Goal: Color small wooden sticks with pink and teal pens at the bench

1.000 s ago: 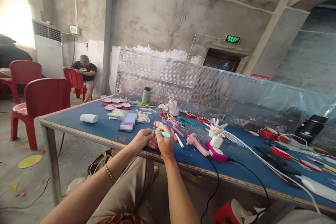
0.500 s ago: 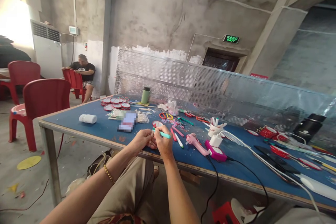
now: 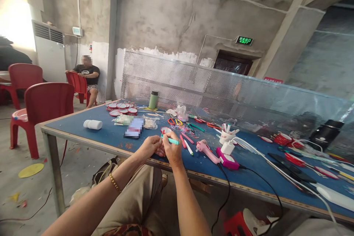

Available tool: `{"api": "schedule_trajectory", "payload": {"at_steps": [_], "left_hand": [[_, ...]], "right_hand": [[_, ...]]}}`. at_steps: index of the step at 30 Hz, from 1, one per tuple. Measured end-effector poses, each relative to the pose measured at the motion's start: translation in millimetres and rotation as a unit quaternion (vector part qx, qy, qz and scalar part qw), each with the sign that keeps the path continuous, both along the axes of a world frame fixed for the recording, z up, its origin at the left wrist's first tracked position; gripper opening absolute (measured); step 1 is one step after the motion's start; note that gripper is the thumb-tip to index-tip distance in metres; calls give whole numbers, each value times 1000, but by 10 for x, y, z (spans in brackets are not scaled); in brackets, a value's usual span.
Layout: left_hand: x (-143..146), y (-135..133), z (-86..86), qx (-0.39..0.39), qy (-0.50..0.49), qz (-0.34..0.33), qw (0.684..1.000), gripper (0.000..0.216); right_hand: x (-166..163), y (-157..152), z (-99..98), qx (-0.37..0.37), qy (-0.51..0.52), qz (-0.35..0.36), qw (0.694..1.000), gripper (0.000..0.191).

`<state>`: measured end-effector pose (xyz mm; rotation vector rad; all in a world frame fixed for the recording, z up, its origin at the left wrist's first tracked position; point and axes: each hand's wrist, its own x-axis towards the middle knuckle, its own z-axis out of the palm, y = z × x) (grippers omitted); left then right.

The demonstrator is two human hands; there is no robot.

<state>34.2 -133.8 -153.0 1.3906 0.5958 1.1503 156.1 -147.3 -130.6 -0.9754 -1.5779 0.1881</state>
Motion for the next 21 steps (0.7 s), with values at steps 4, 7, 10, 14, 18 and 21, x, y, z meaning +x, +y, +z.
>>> {"api": "schedule_trajectory", "payload": {"at_steps": [4, 7, 10, 14, 18, 21], "left_hand": [[5, -7, 21, -4, -5, -3, 1000, 21], [6, -11, 23, -4, -9, -7, 1000, 19], [3, -10, 14, -5, -11, -10, 1000, 17], [2, -2, 3, -3, -10, -6, 1000, 16], [4, 11, -3, -2, -7, -3, 1000, 14], [4, 19, -7, -3, -2, -4, 1000, 11]], "right_hand": [[5, 4, -5, 3, -2, -5, 1000, 22], [7, 3, -6, 3, -3, -3, 1000, 21], [9, 3, -7, 3, -7, -1, 1000, 21], [10, 3, -8, 0, -9, -1, 1000, 20], [6, -3, -4, 1, -7, -5, 1000, 20], [3, -7, -2, 1, 6, -10, 1000, 20]]}}
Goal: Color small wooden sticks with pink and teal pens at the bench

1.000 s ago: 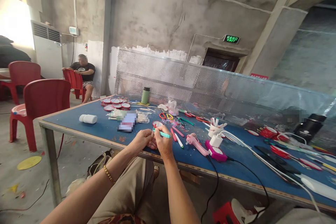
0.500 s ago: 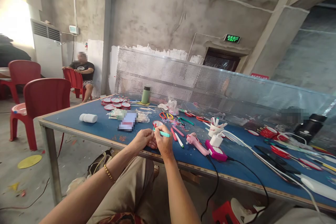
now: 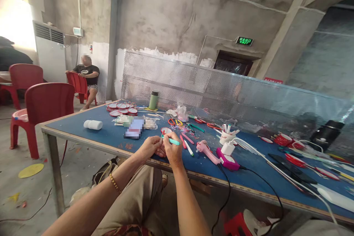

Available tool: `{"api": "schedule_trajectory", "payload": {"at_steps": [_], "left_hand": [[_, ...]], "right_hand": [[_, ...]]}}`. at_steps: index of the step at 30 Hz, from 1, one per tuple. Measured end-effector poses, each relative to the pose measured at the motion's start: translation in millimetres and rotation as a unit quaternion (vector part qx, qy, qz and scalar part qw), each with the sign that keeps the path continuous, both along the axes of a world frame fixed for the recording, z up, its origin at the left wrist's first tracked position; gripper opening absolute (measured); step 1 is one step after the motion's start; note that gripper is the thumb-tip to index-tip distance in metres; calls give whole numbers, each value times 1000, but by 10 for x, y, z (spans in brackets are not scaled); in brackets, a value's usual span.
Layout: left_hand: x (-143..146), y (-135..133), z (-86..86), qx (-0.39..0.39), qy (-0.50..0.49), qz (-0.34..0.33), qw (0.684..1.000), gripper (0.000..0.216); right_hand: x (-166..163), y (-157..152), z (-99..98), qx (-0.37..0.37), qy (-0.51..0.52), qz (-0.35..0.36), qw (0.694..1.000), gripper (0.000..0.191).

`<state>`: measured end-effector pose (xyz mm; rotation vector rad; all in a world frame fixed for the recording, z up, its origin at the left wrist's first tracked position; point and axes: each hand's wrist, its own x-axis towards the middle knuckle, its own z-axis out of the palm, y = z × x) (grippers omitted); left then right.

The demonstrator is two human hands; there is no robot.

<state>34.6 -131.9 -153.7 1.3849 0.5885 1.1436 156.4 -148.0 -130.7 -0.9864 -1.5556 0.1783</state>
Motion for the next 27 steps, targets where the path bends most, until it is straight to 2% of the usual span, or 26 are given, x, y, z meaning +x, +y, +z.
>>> {"api": "schedule_trajectory", "payload": {"at_steps": [27], "left_hand": [[1, -35, 38, -12, -4, 4, 1000, 13]], "right_hand": [[14, 33, -23, 5, -21, 2, 1000, 21]]}}
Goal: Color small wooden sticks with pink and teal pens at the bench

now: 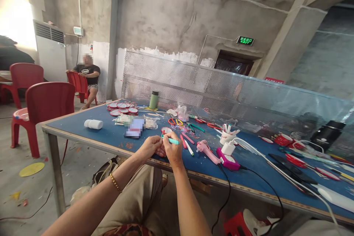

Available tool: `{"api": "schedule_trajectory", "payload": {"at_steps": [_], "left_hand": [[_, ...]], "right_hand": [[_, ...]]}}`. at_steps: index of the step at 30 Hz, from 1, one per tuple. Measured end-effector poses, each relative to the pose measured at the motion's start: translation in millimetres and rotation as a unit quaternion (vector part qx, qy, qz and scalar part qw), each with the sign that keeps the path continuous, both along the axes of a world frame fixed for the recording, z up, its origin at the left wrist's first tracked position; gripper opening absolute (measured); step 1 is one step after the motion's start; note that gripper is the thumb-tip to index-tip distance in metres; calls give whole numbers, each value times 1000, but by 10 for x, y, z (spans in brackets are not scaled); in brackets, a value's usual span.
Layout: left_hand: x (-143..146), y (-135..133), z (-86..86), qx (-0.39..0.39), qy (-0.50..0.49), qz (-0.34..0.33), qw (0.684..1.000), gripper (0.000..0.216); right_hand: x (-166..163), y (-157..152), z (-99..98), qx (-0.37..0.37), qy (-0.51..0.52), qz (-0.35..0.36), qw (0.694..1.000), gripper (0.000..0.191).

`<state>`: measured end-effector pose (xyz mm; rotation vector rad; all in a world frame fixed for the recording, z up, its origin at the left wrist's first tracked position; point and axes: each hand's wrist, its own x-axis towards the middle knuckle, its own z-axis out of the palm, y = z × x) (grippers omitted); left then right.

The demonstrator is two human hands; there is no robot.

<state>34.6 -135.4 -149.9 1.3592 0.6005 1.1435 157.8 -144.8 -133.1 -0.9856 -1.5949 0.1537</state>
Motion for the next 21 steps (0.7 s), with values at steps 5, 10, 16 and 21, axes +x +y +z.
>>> {"api": "schedule_trajectory", "payload": {"at_steps": [5, 10, 16, 21], "left_hand": [[-3, 19, -14, 2, 6, -3, 1000, 11], [-6, 9, 0, 2, 6, -4, 1000, 12], [-8, -19, 20, -3, 2, -1, 1000, 17], [-5, -9, 7, -3, -3, -2, 1000, 17]], "right_hand": [[-14, -23, 14, -1, 19, -6, 1000, 22], [-11, -10, 5, 0, 19, -8, 1000, 22], [0, 9, -9, 6, 6, -10, 1000, 22], [-7, 0, 2, 1, 3, -6, 1000, 21]]}}
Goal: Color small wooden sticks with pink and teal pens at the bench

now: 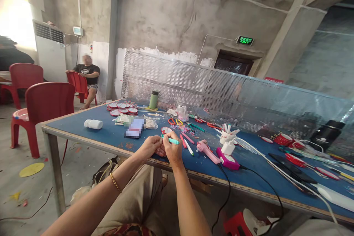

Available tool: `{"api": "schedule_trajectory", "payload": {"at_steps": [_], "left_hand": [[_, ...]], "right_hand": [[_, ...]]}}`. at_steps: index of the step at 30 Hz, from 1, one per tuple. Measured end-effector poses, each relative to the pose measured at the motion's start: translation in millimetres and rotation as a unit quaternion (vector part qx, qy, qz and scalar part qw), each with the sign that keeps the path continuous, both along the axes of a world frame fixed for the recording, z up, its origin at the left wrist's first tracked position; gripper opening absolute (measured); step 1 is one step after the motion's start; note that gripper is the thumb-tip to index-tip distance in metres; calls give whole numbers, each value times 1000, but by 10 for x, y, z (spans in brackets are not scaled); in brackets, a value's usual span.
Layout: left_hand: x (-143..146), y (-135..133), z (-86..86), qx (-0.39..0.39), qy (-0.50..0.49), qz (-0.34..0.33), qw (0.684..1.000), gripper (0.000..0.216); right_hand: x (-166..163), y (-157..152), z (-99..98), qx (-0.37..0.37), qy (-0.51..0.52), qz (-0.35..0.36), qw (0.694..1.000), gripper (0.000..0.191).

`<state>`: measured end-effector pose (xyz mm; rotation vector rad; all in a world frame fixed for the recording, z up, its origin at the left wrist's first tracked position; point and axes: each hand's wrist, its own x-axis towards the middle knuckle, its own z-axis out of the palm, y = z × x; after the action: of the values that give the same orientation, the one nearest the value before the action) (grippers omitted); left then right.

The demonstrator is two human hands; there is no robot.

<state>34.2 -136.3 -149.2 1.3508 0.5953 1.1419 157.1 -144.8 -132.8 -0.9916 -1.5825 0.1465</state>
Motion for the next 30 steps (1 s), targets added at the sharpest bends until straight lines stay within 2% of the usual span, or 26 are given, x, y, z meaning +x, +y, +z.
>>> {"api": "schedule_trajectory", "payload": {"at_steps": [5, 14, 30], "left_hand": [[-5, -5, 4, 1, 5, -3, 1000, 19], [-2, -3, 16, 3, 0, 1, 1000, 10], [0, -17, 28, -9, 1, 1, 1000, 14]], "right_hand": [[-1, -17, 10, -9, 5, 2, 1000, 21], [-8, -28, 18, -11, 20, -6, 1000, 21], [2, -21, 19, 2, -5, -8, 1000, 20]]}}
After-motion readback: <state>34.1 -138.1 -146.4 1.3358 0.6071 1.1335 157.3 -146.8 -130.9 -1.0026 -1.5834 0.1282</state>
